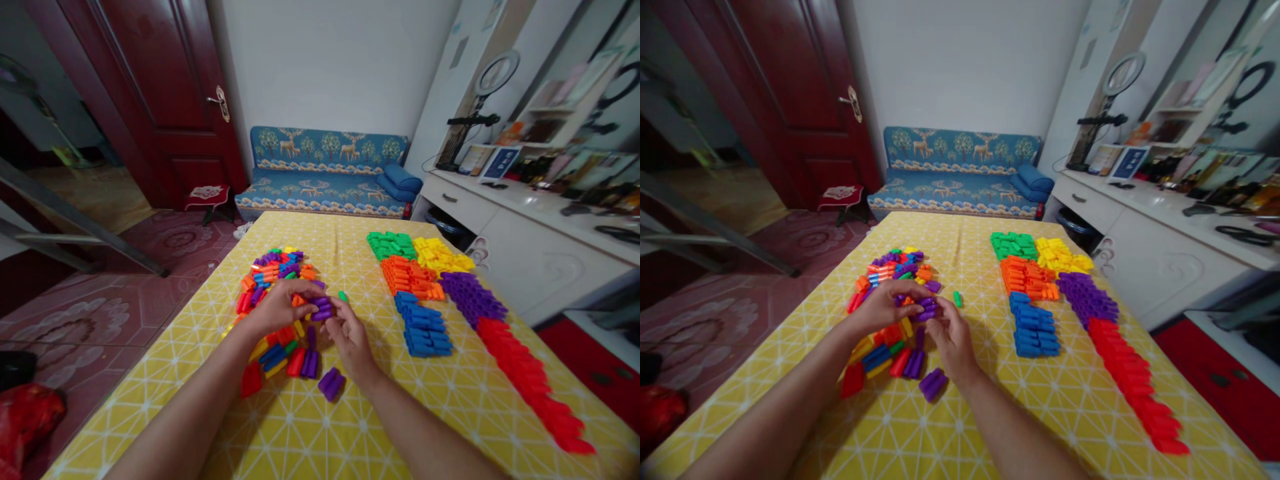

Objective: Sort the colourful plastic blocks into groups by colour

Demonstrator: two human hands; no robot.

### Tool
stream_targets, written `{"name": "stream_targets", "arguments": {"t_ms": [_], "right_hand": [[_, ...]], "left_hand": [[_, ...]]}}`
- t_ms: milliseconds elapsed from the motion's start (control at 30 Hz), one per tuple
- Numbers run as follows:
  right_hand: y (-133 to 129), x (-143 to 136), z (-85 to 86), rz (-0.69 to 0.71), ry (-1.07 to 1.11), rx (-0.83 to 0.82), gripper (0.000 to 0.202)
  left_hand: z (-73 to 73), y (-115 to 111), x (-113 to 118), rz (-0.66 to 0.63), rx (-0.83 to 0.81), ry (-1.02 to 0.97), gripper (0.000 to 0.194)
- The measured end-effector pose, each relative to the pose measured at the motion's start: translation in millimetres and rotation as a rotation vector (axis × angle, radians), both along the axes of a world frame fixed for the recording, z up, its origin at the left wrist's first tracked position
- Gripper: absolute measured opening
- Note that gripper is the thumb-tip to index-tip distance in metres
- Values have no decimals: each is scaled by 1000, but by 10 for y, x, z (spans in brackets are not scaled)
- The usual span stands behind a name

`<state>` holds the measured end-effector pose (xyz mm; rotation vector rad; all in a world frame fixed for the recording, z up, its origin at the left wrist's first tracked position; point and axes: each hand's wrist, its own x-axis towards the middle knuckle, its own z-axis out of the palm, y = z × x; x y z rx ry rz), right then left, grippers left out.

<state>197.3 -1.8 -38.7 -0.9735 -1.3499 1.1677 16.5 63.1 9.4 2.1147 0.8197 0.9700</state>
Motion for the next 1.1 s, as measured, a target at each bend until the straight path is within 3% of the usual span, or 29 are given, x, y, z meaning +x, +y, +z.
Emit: {"name": "stream_targets", "arguments": {"t_ms": [133,267,533,700,833,967,1100], "right_hand": [[31,75,27,10,15,-97,54],[107,87,31,21,49,-187,43],[177,263,86,236,156,-280,32],[198,347,92,309,292,-280,35],[220,353,48,361,307,-272,49],[231,335,18,365,240,-293,57],[212,290,47,322,136,-328,53]], "left_hand": [[100,-74,66,-15,140,115,19],[122,-133,130,-82,256,241,33],[152,-207,231,-120,401,336,35],[168,-218,262,-137,342,288,32],[102,-165,215,-142,192,158,51],[0,-81,147,6,74,62,42],[-181,60,43,248,102,125,32]]}}
